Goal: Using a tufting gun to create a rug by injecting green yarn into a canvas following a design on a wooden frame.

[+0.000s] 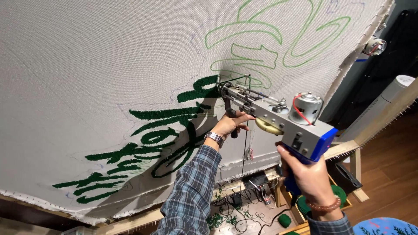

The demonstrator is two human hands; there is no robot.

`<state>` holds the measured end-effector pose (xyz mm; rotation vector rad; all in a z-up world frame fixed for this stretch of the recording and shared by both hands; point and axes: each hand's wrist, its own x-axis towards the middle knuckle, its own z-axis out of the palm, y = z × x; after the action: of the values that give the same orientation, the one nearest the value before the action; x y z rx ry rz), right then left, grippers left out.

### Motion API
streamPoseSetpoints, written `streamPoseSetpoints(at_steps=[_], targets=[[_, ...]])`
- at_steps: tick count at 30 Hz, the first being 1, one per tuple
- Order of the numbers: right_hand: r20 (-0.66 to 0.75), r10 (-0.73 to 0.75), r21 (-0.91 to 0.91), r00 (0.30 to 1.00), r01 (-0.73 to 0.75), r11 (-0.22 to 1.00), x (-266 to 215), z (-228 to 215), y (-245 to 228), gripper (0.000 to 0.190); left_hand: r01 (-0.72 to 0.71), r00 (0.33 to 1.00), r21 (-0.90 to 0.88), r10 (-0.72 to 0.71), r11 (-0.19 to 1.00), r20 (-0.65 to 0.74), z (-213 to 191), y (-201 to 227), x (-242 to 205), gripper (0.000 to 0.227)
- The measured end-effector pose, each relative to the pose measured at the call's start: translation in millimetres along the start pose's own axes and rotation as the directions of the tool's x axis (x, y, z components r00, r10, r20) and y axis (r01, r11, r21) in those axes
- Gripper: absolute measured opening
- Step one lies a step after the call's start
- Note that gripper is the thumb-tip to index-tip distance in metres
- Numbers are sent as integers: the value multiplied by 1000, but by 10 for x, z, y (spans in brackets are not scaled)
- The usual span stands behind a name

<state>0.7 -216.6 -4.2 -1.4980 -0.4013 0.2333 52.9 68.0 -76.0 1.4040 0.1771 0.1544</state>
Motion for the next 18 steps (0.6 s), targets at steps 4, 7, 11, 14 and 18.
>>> streamPoseSetpoints(at_steps=[4,7,11,14,18], targets=[[-161,141,-17,977,-145,989,-25,308,-215,24,91,994,-21,-92,996,-64,-194,-100,260,23],[-154,176,-65,972,-188,980,53,321,-189,27,143,985,0,-142,990,-100,-199,102,183,34],[-168,154,5,974,-155,988,76,338,-135,18,326,943,289,-289,900,-165,-215,241,149,55],[-193,189,-39,963,-199,979,103,316,-78,19,150,987,229,-132,962,-90,-210,255,141,59],[-113,69,44,991,-64,997,130,308,13,30,254,966,288,-225,923,-130,-289,259,247,52]])
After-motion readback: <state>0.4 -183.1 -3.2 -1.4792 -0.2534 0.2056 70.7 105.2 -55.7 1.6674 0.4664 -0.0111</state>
